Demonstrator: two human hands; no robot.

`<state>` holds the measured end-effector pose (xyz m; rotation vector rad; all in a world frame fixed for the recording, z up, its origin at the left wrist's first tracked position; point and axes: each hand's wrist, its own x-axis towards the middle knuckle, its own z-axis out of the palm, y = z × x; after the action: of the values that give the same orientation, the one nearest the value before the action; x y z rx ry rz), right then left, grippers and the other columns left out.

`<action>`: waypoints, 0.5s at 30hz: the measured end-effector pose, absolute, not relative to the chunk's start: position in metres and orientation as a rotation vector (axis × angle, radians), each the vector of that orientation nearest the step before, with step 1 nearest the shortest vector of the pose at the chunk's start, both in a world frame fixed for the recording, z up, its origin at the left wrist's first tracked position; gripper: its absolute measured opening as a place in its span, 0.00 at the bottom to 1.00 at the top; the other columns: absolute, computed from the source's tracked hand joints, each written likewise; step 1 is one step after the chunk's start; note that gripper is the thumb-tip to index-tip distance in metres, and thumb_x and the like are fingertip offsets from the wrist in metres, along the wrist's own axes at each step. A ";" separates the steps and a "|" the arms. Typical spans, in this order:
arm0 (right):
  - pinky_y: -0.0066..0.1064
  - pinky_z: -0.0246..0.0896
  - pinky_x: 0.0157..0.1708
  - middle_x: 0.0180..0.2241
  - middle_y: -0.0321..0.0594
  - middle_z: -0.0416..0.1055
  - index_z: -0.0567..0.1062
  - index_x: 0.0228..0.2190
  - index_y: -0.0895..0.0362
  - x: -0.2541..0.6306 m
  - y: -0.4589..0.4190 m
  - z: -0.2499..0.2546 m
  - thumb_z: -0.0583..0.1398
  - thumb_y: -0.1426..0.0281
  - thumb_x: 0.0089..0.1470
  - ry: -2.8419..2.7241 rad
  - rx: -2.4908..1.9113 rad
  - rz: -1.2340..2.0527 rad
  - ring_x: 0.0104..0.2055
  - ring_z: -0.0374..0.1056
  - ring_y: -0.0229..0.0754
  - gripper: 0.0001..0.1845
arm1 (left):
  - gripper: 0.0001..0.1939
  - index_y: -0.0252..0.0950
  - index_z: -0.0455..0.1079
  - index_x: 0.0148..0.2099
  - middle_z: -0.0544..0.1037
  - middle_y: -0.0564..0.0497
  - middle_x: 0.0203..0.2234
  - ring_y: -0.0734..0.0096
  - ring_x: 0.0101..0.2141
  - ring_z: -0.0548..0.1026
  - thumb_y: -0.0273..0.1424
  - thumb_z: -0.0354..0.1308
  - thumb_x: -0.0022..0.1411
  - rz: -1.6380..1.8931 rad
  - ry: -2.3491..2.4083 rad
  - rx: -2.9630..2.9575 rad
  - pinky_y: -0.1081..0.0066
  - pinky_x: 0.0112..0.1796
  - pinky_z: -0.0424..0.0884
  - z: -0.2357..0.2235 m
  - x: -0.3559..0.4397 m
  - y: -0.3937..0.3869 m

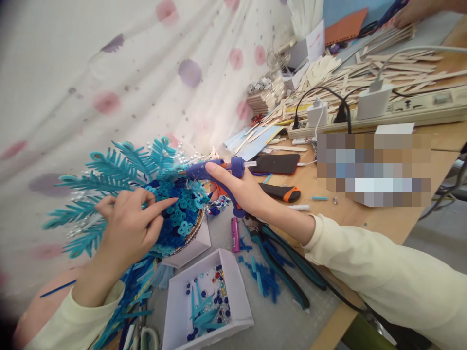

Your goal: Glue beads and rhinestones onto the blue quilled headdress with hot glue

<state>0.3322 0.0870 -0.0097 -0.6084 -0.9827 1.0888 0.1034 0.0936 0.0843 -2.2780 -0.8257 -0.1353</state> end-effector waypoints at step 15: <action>0.31 0.69 0.26 0.23 0.39 0.74 0.75 0.23 0.57 0.324 0.075 -0.012 0.67 0.48 0.49 -1.102 -0.600 1.229 0.23 0.72 0.40 0.24 | 0.11 0.41 0.60 0.35 0.69 0.54 0.30 0.67 0.35 0.71 0.22 0.59 0.64 -0.666 -0.861 -2.452 0.65 0.36 0.64 0.062 0.080 0.043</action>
<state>0.3239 0.0747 -0.0120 -0.6000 -1.1022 1.2292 0.0800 0.0435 0.0622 -2.4519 -0.8608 -0.6660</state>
